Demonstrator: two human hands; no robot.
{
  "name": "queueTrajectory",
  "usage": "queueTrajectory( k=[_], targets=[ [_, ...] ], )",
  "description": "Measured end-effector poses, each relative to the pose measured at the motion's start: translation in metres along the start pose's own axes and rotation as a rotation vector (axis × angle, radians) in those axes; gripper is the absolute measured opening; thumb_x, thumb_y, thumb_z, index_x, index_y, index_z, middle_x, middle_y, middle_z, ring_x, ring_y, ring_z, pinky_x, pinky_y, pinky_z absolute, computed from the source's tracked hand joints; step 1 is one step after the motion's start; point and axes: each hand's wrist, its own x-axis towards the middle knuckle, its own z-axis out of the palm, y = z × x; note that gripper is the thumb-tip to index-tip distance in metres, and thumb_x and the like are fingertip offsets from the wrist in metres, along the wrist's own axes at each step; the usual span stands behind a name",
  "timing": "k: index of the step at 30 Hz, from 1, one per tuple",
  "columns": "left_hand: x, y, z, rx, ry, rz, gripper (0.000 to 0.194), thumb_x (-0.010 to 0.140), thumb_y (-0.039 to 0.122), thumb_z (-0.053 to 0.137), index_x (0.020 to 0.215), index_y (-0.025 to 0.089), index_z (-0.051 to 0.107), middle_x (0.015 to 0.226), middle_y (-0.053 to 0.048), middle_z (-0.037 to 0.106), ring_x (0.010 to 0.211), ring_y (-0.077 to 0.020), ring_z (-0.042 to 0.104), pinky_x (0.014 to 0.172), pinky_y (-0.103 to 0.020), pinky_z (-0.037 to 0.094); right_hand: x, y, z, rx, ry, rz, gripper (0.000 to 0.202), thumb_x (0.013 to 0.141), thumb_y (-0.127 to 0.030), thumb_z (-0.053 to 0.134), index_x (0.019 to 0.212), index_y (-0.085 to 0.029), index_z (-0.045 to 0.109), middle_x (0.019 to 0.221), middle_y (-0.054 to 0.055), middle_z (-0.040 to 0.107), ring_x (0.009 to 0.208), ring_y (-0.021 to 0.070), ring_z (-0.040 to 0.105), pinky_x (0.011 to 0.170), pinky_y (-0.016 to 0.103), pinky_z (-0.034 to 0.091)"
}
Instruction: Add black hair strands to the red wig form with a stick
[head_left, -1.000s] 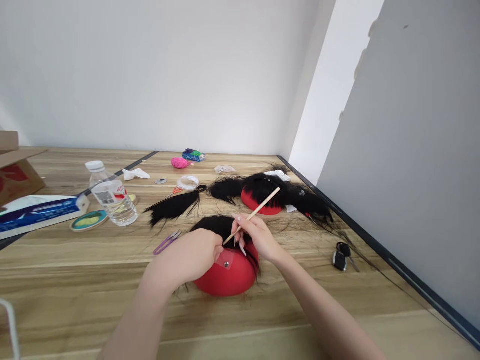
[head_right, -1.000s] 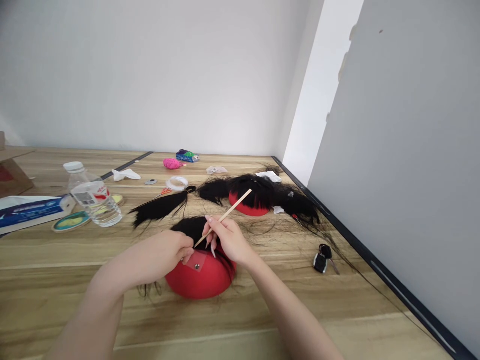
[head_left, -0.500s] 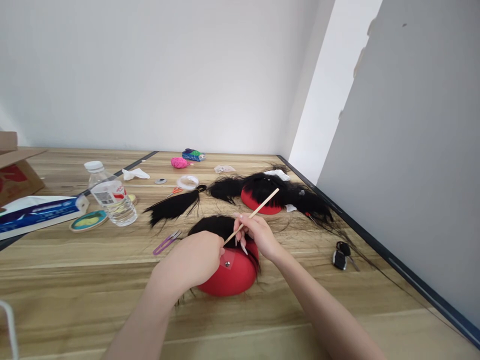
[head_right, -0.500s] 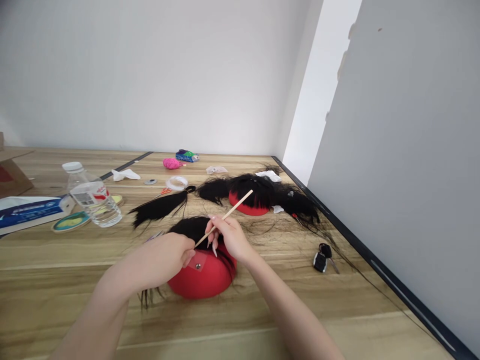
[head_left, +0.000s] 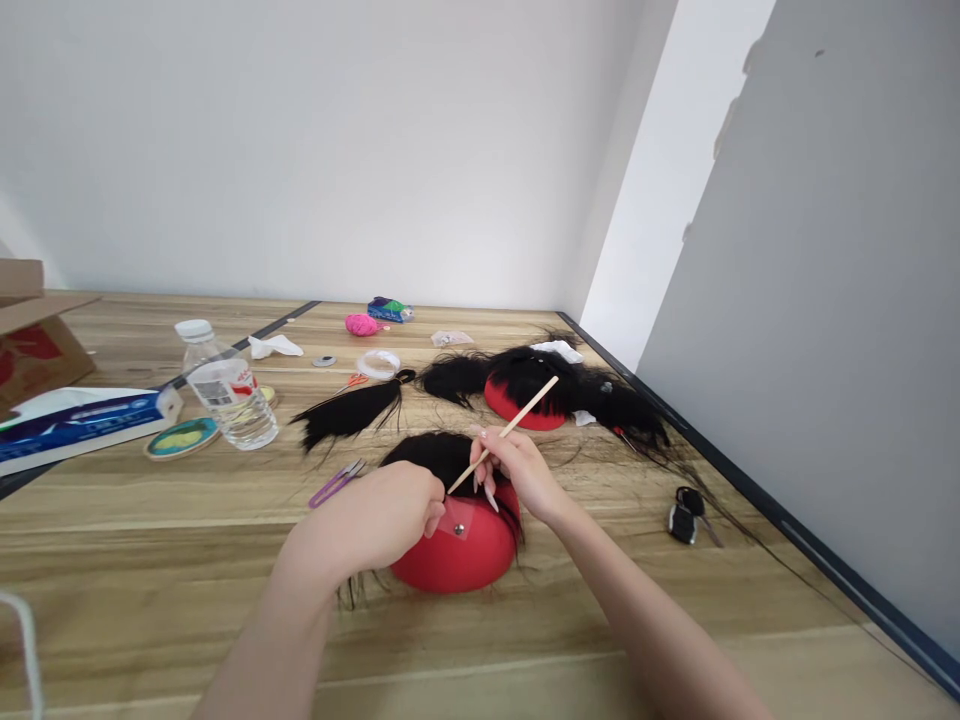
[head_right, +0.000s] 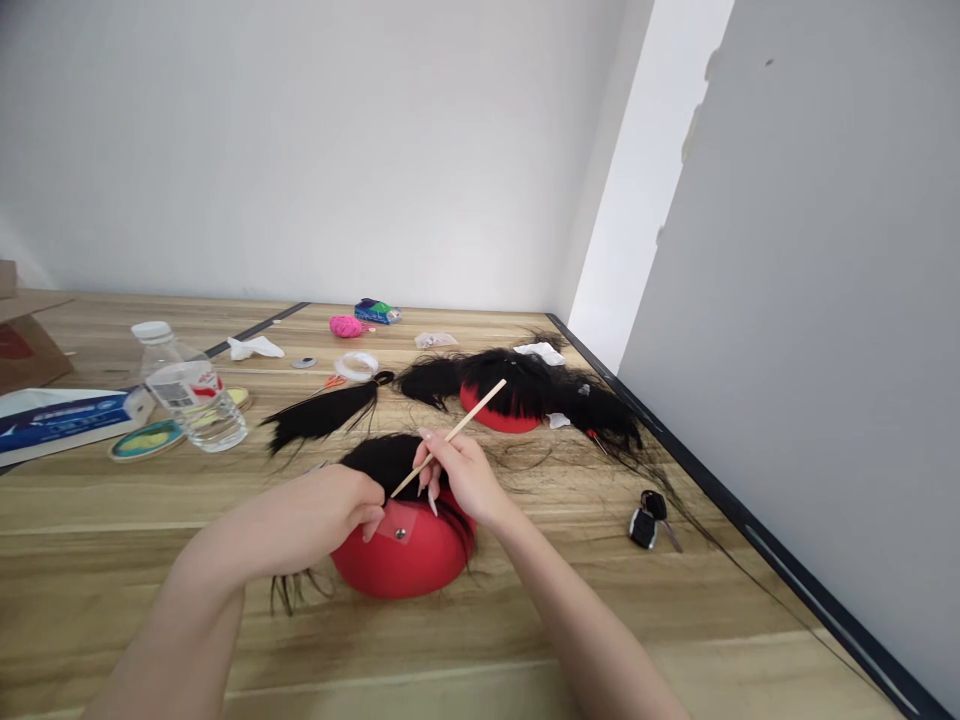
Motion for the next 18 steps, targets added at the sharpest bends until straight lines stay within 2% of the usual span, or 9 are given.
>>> queueTrajectory(
  k=[7,18],
  targets=[
    [-0.0009,-0.006,-0.0012,-0.051,-0.016,-0.04,0.018,0.073,0.018,0.043,0.063,0.02,0.057,0.066,-0.001,0.063,0.057,-0.0145,0.051,0.051,-0.027,0.028,-0.0005,-0.0037,0.001,-0.05,0.001,0.003,0.04,0.084,-0.05,0.056,0.064,-0.016,0.058,0.047,-0.002,0.056,0.036,0.0081,0.048,0.037,0.02,0.037],
    [-0.0014,-0.0111,0.0021,-0.079,-0.028,-0.04,0.019,0.073,0.019,0.043,0.064,0.02,0.059,0.068,-0.001,0.066,0.06,-0.0154,0.055,0.053,-0.027,0.03,0.0003,-0.0038,-0.0001,-0.076,-0.005,0.009,0.04,0.084,-0.051,0.057,0.065,-0.016,0.059,0.048,-0.002,0.055,0.037,0.0078,0.048,0.037,0.019,0.037]
  ],
)
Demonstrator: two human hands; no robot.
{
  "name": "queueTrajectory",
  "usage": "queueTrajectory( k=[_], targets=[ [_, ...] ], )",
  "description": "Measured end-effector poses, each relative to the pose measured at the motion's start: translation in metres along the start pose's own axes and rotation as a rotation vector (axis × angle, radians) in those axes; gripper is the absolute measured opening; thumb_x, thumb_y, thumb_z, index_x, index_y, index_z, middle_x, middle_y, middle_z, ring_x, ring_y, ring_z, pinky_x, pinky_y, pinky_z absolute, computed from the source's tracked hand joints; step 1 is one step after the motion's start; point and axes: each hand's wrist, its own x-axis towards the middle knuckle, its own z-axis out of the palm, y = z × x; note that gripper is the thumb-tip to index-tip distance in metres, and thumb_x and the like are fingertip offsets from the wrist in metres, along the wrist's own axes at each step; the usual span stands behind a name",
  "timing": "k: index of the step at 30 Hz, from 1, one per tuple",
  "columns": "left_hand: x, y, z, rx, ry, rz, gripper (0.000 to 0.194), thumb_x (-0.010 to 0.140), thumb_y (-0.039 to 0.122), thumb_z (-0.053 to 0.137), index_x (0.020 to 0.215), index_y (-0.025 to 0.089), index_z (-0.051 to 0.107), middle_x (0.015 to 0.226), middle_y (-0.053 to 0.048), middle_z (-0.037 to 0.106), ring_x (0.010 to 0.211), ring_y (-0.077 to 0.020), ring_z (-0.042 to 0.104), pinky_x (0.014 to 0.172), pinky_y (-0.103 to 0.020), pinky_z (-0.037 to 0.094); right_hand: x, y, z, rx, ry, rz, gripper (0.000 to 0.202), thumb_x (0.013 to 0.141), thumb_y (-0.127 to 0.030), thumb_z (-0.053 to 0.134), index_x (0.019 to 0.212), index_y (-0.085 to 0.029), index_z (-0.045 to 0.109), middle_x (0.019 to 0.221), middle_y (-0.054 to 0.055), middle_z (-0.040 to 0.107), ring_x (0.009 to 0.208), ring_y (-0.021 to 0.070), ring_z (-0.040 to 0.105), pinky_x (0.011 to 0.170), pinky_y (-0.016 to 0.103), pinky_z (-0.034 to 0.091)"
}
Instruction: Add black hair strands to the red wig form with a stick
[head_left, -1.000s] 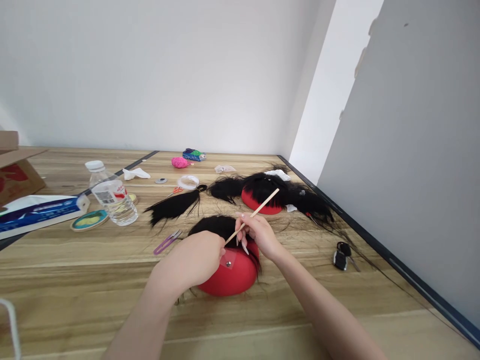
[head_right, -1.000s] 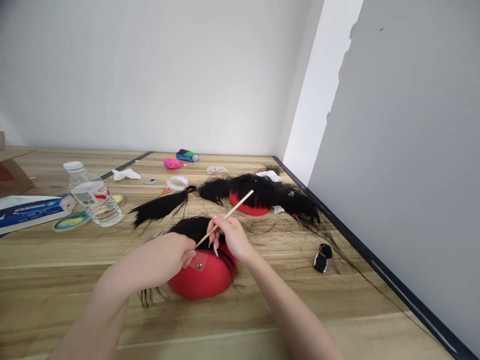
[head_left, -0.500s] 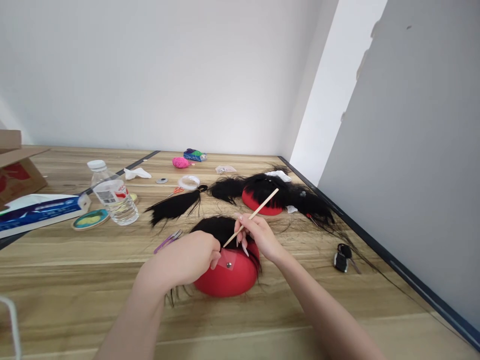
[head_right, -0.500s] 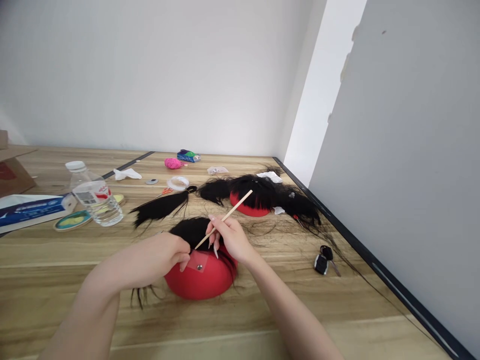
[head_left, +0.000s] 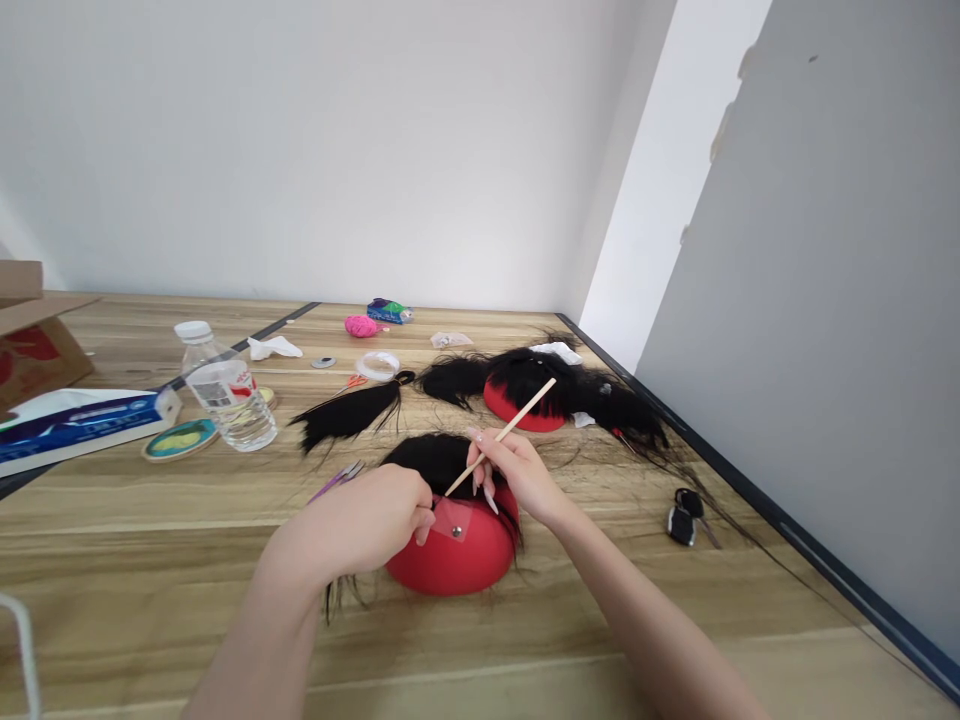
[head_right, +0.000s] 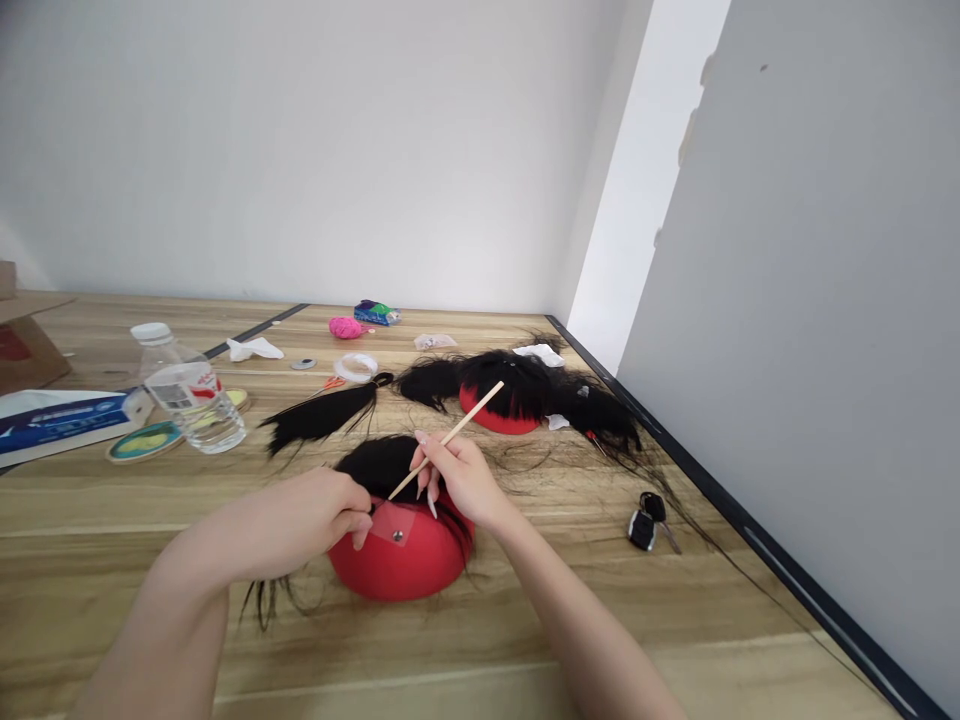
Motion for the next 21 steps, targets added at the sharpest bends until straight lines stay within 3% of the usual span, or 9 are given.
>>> queueTrajectory(
  k=[13,21],
  targets=[
    [-0.0032,-0.0035,0.0001,0.006,0.017,0.045,0.016,0.072,0.018,0.042,0.058,0.019,0.052,0.06,0.001,0.059,0.053,-0.0129,0.047,0.05,-0.029,0.024,-0.0005,-0.0012,0.0002,0.0,0.001,0.01,0.041,0.083,-0.052,0.058,0.064,-0.016,0.058,0.048,-0.003,0.055,0.036,0.0078,0.047,0.036,0.019,0.036],
    [-0.0091,-0.0094,-0.0002,-0.027,-0.005,0.026,0.011,0.066,0.017,0.044,0.055,0.019,0.043,0.057,0.001,0.056,0.052,-0.0127,0.049,0.052,-0.027,0.027,-0.0004,0.0007,0.0006,0.006,0.004,0.002,0.04,0.085,-0.05,0.056,0.065,-0.015,0.059,0.047,-0.003,0.055,0.035,0.0076,0.047,0.036,0.019,0.034]
  ],
)
